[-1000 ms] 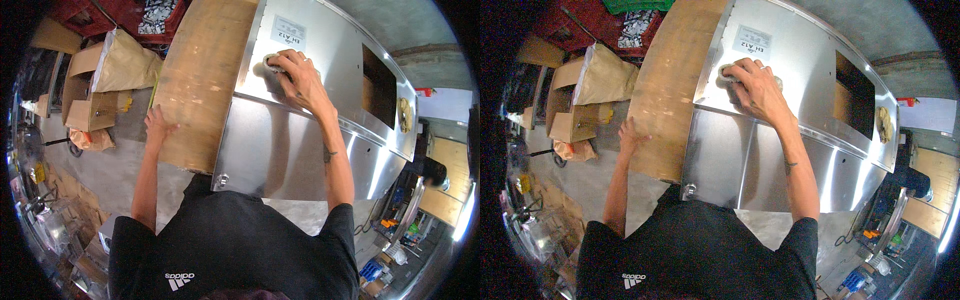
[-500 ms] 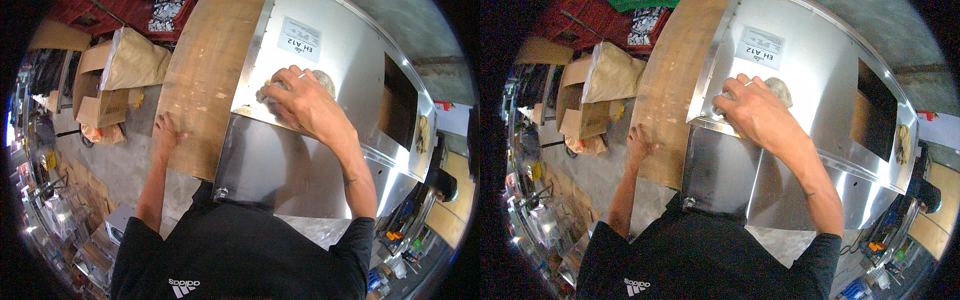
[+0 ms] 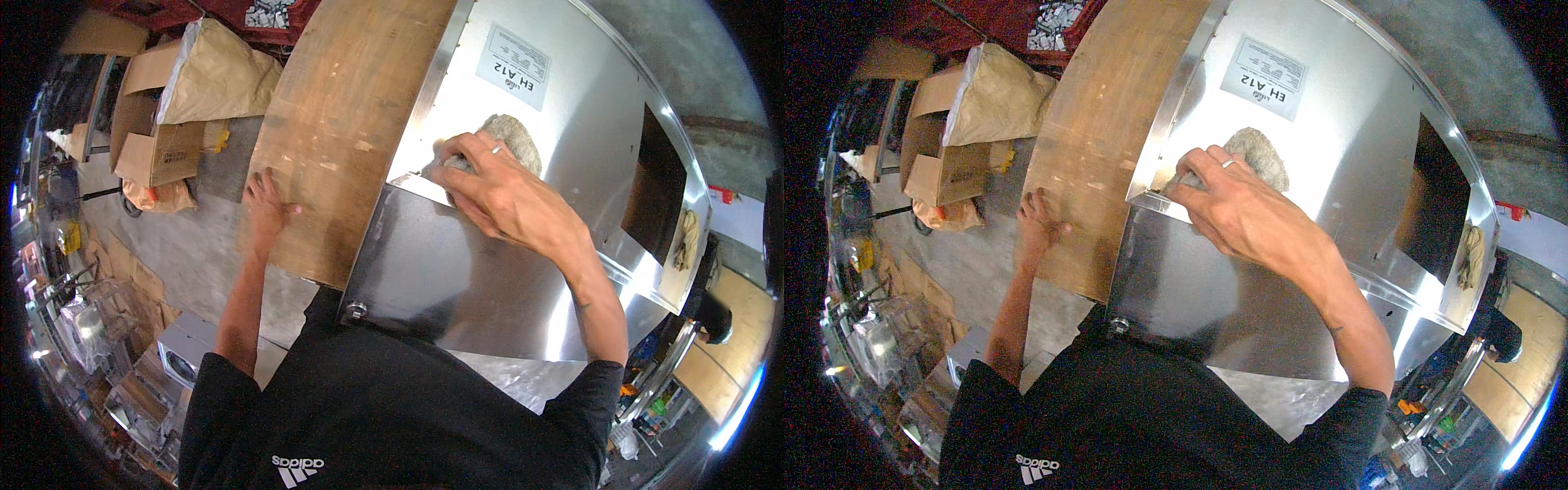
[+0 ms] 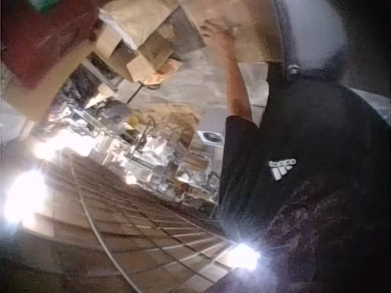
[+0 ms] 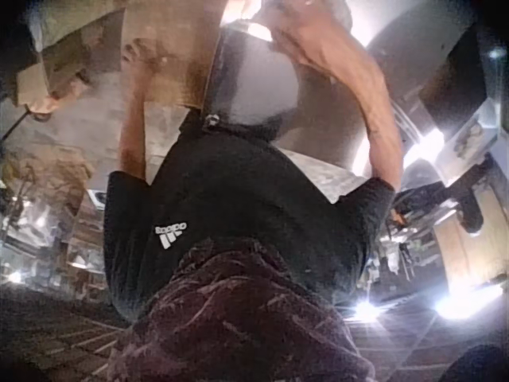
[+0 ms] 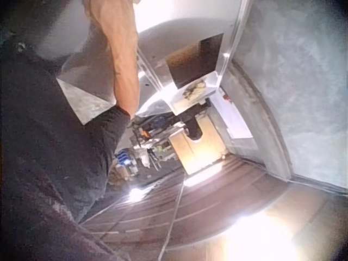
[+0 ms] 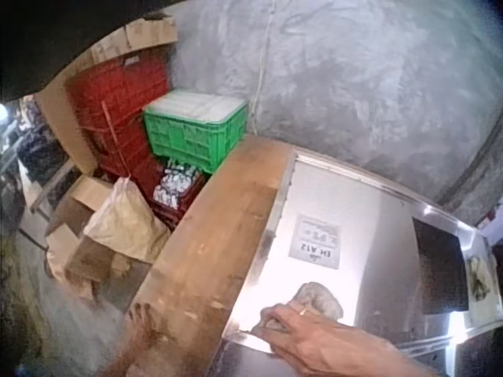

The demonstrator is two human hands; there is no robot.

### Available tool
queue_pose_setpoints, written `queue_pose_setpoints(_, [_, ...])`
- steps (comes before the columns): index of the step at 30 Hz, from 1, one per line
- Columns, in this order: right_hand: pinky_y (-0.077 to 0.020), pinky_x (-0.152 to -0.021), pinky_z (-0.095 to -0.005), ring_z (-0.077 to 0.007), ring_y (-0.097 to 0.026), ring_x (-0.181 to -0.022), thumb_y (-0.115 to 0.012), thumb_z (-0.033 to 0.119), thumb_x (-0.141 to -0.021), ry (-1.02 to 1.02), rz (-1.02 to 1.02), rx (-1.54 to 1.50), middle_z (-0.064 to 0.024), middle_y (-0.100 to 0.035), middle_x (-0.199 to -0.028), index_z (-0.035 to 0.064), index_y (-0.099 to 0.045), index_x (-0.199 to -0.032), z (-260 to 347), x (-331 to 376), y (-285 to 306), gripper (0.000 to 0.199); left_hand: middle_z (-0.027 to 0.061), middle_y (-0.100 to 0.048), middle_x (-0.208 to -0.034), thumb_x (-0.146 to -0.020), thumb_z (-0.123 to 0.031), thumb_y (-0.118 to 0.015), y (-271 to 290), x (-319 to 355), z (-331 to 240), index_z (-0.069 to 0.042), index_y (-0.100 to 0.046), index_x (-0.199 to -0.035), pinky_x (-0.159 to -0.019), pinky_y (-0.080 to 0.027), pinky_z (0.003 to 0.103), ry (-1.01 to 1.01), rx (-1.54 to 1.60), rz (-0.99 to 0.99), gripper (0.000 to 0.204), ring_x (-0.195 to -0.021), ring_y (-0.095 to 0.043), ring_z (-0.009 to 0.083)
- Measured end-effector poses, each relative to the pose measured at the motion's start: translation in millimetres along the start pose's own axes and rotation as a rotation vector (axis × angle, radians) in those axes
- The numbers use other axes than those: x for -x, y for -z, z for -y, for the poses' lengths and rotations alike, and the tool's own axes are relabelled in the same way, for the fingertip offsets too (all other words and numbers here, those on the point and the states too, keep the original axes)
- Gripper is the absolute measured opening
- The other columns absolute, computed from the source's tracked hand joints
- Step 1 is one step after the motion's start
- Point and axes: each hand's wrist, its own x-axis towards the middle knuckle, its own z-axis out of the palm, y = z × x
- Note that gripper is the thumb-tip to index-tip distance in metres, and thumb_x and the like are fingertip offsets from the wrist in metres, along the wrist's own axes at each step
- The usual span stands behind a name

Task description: The person applies a substance from a small container to a stainless steel surface using a stick, then wipes the surface with a cloth. The person dips the cloth into a bucket of water, wrings it out, and continues wiping the metal surface.

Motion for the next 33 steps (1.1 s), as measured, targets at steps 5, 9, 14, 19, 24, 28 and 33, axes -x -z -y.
queue_pose_setpoints(5, [-0.0526,-0.102,-0.045,-0.0343,-0.059,-0.115,-0.07,0.005,-0.09,0.058,-0.101,-0.079,-0.0155,-0.059,-0.121,0.0021,-0.07,-0.124,-6,-10,-22,0.034,0.0286,-0.041,-0.151,-0.06,-0.045,-0.094,3,-2,-3,-0.003,-0.031,-0.158,-0.112,-0.039,0.057,0.081,0.06,0.048,0.124,-0.139,-0.039,0.0481])
queue_pose_setpoints(9, [-0.0558,-0.106,-0.0426,-0.0311,-0.061,-0.121,-0.069,0.001,-0.092,0.013,-0.061,-0.045,-0.0117,-0.06,-0.128,0.0078,-0.07,-0.124,1,-17,-18,0.032,0.0291,-0.038,-0.154,-0.06,-0.043,-0.095,-1,-1,5,-0.006,-0.031,-0.158,-0.114,-0.039,0.057,0.098,0.06,0.039,0.123,-0.139,-0.039,0.0495])
queue_pose_setpoints(14, [-0.0567,-0.105,-0.044,-0.0312,-0.061,-0.123,-0.068,0.001,-0.092,0.001,0.011,0.016,-0.0092,-0.059,-0.131,0.0083,-0.068,-0.127,-3,-8,-8,0.036,0.0289,-0.039,-0.154,-0.061,-0.041,-0.096,-4,0,7,-0.006,-0.033,-0.158,-0.114,-0.039,0.056,0.055,0.079,-0.006,0.121,-0.139,-0.04,0.0494])
queue_pose_setpoints(19, [-0.0614,-0.099,-0.0446,-0.0304,-0.065,-0.121,-0.067,0.004,-0.094,-0.07,0.012,-0.105,-0.009,-0.062,-0.133,0.0119,-0.067,-0.129,1,-2,8,0.036,0.0286,-0.038,-0.155,-0.061,-0.037,-0.097,-14,2,8,-0.007,-0.034,-0.157,-0.115,-0.039,0.057,0.068,0.075,-0.039,0.12,-0.138,-0.041,0.0498])
queue_pose_setpoints(24, [-0.0627,-0.098,-0.0431,-0.029,-0.067,-0.12,-0.068,0.006,-0.095,-0.106,-0.01,-0.114,-0.008,-0.063,-0.137,0.0141,-0.068,-0.13,0,7,3,0.035,0.0282,-0.037,-0.157,-0.061,-0.031,-0.098,-9,5,6,-0.008,-0.034,-0.158,-0.114,-0.04,0.059,0.103,0.117,-0.015,0.119,-0.139,-0.04,0.0514])
queue_pose_setpoints(28, [-0.0616,-0.1,-0.0426,-0.0287,-0.066,-0.121,-0.067,0.005,-0.096,-0.035,-0.039,-0.078,-0.0082,-0.062,-0.136,0.0121,-0.068,-0.13,-1,2,-8,0.035,0.0291,-0.037,-0.156,-0.061,-0.032,-0.098,-4,2,1,-0.007,-0.033,-0.159,-0.115,-0.039,0.059,0.082,0.129,-0.012,0.12,-0.141,-0.038,0.052])
queue_pose_setpoints(33, [-0.0528,-0.106,-0.0436,-0.0351,-0.059,-0.123,-0.068,0.001,-0.087,0.035,0.003,-0.065,-0.0141,-0.057,-0.132,0.0044,-0.066,-0.129,-3,-12,-10,0.042,0.0317,-0.038,-0.154,-0.064,-0.04,-0.095,-2,-1,10,0.0,-0.03,-0.159,-0.116,-0.035,0.059,0.046,0.097,0.029,0.122,-0.144,-0.037,0.0498])
